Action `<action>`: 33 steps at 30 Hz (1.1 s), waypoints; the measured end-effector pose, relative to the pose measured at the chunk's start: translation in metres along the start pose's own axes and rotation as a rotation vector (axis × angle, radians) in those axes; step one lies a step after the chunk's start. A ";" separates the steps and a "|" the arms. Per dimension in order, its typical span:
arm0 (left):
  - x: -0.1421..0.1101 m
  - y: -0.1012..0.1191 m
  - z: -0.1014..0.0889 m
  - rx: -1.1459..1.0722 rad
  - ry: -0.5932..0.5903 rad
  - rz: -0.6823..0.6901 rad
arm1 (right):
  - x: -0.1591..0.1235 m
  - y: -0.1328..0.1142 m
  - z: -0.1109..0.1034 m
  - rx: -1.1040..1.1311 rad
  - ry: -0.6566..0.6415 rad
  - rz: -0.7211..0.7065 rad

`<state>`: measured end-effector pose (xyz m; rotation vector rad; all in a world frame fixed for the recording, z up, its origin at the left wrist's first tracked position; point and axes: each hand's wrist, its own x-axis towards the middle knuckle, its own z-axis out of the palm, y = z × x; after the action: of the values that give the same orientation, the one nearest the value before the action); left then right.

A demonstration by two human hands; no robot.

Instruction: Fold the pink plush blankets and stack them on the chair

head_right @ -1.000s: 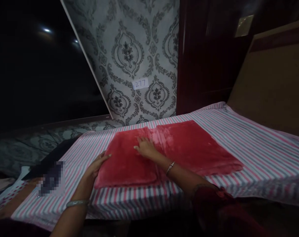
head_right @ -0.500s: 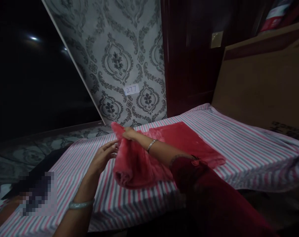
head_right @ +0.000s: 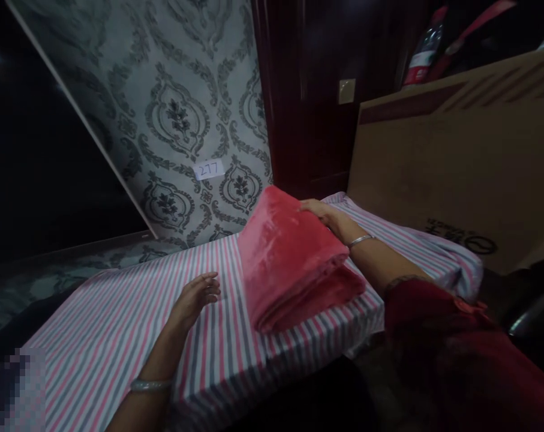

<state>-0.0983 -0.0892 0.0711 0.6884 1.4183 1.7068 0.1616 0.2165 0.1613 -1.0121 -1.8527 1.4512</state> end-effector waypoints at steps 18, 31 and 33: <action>0.046 -0.056 0.091 0.058 -0.034 -0.191 | 0.001 0.106 -0.041 0.137 0.129 0.133; 0.040 -0.053 0.106 0.043 -0.046 -0.337 | -0.028 0.156 -0.070 0.219 0.032 0.239; 0.032 -0.055 0.114 -0.002 -0.066 -0.319 | -0.038 0.163 -0.078 0.242 -0.041 0.228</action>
<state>-0.0104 0.0026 0.0409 0.4824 1.3962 1.4246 0.2802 0.2468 0.0231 -1.1060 -1.5801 1.7924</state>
